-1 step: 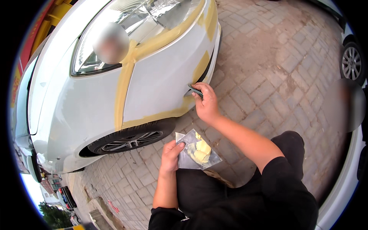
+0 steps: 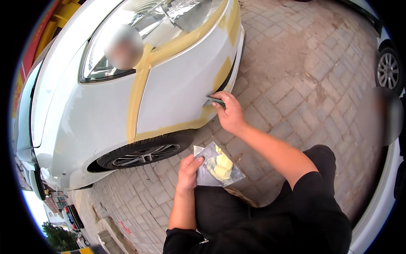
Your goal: The person applies a yellowish body filler to the front bumper of a white car using a blue plastic spreader. They repeatedly scoop the filler from a plastic sheet and spread it over a damaged area near the headlight and lower bumper edge.
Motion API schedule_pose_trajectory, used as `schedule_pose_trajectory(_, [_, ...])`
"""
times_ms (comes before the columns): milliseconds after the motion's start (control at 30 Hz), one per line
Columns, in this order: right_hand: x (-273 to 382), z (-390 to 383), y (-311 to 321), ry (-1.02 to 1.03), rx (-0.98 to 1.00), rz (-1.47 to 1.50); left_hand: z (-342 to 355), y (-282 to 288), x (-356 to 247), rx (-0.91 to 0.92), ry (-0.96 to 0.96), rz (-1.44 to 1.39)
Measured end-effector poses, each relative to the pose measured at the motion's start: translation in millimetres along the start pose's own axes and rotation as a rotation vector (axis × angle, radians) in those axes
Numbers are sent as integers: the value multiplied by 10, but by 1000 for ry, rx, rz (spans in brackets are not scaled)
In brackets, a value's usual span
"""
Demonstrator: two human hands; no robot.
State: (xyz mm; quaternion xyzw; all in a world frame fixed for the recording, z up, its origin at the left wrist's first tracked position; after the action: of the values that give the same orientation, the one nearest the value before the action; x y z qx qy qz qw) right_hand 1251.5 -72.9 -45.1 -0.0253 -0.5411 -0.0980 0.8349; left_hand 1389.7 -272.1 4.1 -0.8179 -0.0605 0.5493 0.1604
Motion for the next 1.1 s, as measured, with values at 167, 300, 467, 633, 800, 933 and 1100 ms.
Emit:
schedule_pose_trajectory(167, [302, -24, 538, -698, 150, 650, -54, -246, -39, -80, -21, -208])
schedule_pose_trajectory(300, [641, -181, 976, -820, 114, 900, -86, -619, -214, -38, -16, -381])
schedule_pose_trajectory(467, [861, -402, 991, -680, 222, 936, -168, -986, -244, -62, -8, -475])
schedule_pose_trajectory(633, [1048, -461, 977, -255, 359, 551, -188, -1003, -190, -4, 12, -526])
schedule_pose_trajectory(800, [1030, -557, 925, -161, 320, 507, -191, -1042, -163, -29, -13, -499])
schedule_pose_trajectory(933, [1039, -610, 964, -293, 277, 580, -184, -1025, -124, 69, -63, -493])
schedule_pose_trajectory(1100, [1019, -598, 979, -66, 459, 383, -255, -1055, -171, 136, -74, -456])
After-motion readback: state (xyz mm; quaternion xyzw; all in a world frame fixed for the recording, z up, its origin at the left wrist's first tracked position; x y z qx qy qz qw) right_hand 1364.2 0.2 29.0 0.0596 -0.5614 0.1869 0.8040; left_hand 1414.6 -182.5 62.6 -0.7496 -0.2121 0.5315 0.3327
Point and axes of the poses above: each hand's wrist, its own z-axis towards the middle knuckle, its own y-axis out of the back of the hand, x = y × z, the point moved 1 cm from there along z, towards the middle knuckle, and after that the axes turned 1 degree about -y, right-handed, at the moved point
